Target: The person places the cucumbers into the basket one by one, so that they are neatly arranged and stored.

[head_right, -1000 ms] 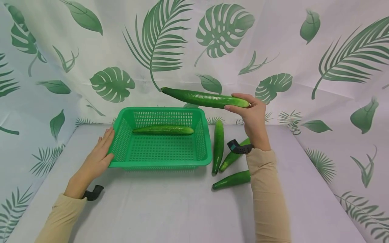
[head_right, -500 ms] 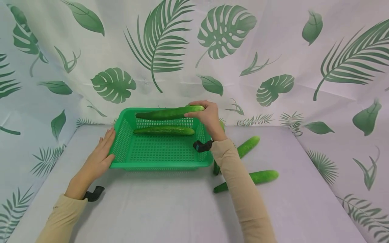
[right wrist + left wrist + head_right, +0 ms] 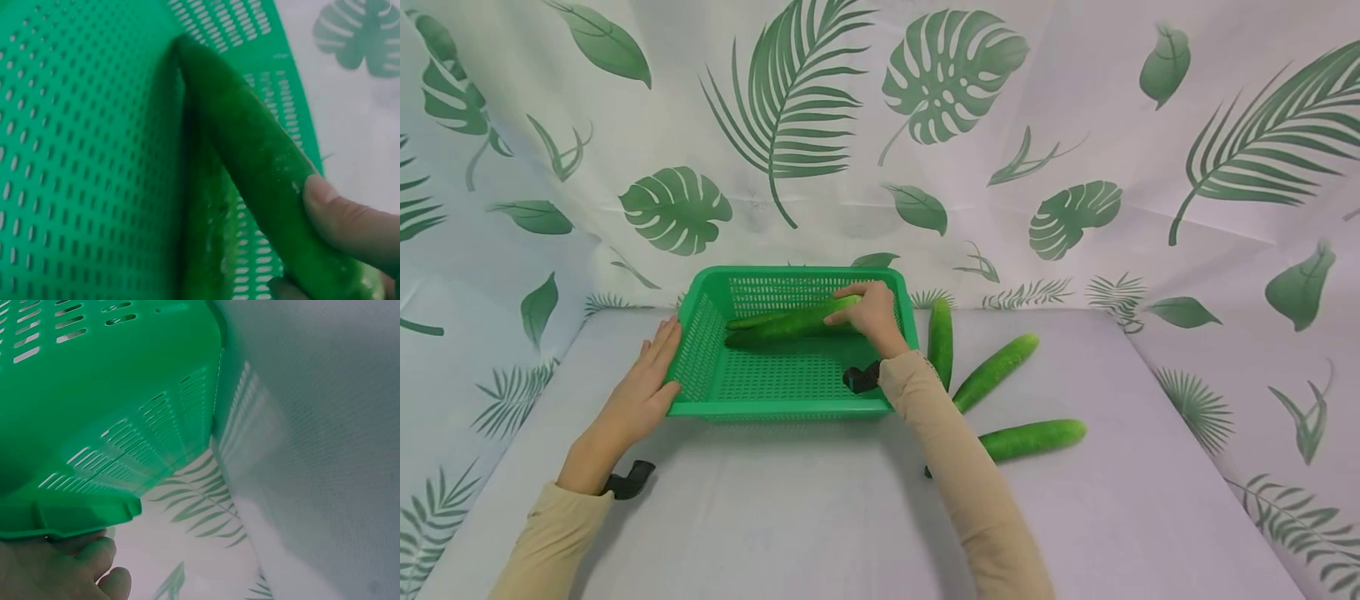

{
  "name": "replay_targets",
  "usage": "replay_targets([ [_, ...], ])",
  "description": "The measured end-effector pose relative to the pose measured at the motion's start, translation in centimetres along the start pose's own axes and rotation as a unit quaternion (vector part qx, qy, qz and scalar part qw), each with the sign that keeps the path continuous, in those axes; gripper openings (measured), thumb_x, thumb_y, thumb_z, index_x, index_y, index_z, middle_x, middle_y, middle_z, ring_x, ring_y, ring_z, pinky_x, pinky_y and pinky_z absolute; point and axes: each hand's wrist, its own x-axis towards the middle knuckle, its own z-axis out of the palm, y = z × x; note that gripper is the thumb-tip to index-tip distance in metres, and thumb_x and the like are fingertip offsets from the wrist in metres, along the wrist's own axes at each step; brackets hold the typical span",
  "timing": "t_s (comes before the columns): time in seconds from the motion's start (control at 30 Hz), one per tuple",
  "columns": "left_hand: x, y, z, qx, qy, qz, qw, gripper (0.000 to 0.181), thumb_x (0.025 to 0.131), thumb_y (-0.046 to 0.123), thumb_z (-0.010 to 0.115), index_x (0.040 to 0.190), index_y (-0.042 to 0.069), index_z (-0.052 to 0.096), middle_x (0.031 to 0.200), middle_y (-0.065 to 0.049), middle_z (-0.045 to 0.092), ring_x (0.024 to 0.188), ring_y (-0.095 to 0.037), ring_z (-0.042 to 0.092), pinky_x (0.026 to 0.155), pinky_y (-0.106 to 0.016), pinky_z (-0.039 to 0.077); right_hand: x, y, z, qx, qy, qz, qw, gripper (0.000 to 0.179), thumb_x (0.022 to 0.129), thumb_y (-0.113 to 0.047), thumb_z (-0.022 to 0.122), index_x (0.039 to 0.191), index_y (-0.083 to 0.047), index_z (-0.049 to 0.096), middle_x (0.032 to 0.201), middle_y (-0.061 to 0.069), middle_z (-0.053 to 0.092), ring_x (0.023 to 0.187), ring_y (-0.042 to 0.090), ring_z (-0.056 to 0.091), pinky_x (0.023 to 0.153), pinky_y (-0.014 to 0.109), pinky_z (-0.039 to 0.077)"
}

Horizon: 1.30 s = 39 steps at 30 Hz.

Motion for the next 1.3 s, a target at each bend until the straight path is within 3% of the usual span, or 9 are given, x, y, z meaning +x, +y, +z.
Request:
replay_targets([
  [0.13, 0.0, 0.0, 0.0, 0.000, 0.000, 0.001, 1.0000, 0.074, 0.089, 0.002, 0.042, 0.155, -0.007, 0.013, 0.164, -0.020, 0.008, 0.151, -0.037, 0.005, 0.120, -0.054, 0.007, 0.3, 0.8, 0.5, -0.019, 0.000, 0.001, 0.9998, 0.040, 0.076, -0.006, 0.085, 0.114, -0.007, 0.075, 0.140, 0.015, 0.056, 0.131, 0.035, 0.047, 0.099, 0.049, 0.048],
  [0.3, 0.0, 0.0, 0.0, 0.001, 0.003, 0.004, 1.0000, 0.074, 0.089, 0.002, 0.043, 0.156, -0.007, 0.013, 0.164, -0.020, 0.008, 0.151, -0.035, 0.005, 0.120, -0.053, 0.007, 0.2, 1.4, 0.9, -0.079, -0.023, 0.007, 0.9966, 0.037, 0.076, -0.003, 0.084, 0.112, -0.004, 0.075, 0.121, 0.016, 0.066, 0.109, 0.034, 0.061, 0.087, 0.045, 0.055],
  [0.5, -0.1, 0.2, -0.2, 0.005, 0.007, 0.004, 1.0000, 0.074, 0.088, 0.003, 0.043, 0.155, -0.008, 0.013, 0.164, -0.020, 0.009, 0.150, -0.038, 0.007, 0.120, -0.054, 0.007, 0.3, 1.6, 1.1, -0.134, -0.064, 0.040, 0.9881, 0.032, 0.077, -0.005, 0.084, 0.108, -0.003, 0.074, 0.119, 0.018, 0.065, 0.106, 0.036, 0.061, 0.087, 0.045, 0.055],
  [0.67, -0.1, 0.3, -0.3, 0.003, 0.010, 0.008, 0.9999, 0.074, 0.087, 0.001, 0.043, 0.154, -0.010, 0.015, 0.163, -0.024, 0.010, 0.149, -0.042, 0.009, 0.120, -0.055, 0.008, 0.3, 1.4, 1.2, -0.129, -0.067, 0.025, 0.9890, 0.032, 0.081, -0.004, 0.080, 0.112, -0.002, 0.072, 0.122, 0.018, 0.063, 0.110, 0.036, 0.059, 0.089, 0.046, 0.054],
  [0.8, -0.1, 0.3, -0.2, 0.000, 0.007, 0.009, 0.9999, 0.074, 0.086, 0.000, 0.043, 0.154, -0.011, 0.015, 0.161, -0.027, 0.012, 0.149, -0.041, 0.008, 0.120, -0.055, 0.007, -0.2, 0.6, 0.7, -0.106, -0.058, -0.009, 0.9926, 0.034, 0.083, -0.001, 0.076, 0.117, -0.001, 0.071, 0.122, 0.019, 0.063, 0.112, 0.036, 0.058, 0.088, 0.047, 0.053],
  [1.0, -0.2, 0.2, 0.0, 0.004, 0.007, 0.004, 1.0000, 0.073, 0.087, 0.001, 0.043, 0.154, -0.010, 0.015, 0.163, -0.024, 0.010, 0.149, -0.041, 0.008, 0.120, -0.055, 0.008, -1.6, -1.9, -2.1, -0.096, -0.057, -0.066, 0.9916, 0.033, 0.084, -0.005, 0.077, 0.116, -0.001, 0.071, 0.121, 0.019, 0.063, 0.109, 0.034, 0.058, 0.088, 0.044, 0.052],
  [1.3, -0.1, 0.1, 0.1, 0.000, 0.003, 0.007, 1.0000, 0.073, 0.088, 0.001, 0.043, 0.154, -0.010, 0.014, 0.163, -0.023, 0.009, 0.150, -0.041, 0.008, 0.120, -0.054, 0.006, -4.5, -4.1, -9.0, -0.085, -0.009, -0.124, 0.9886, 0.030, 0.087, -0.008, 0.074, 0.117, -0.001, 0.070, 0.126, 0.018, 0.062, 0.118, 0.036, 0.054, 0.098, 0.044, 0.046],
])
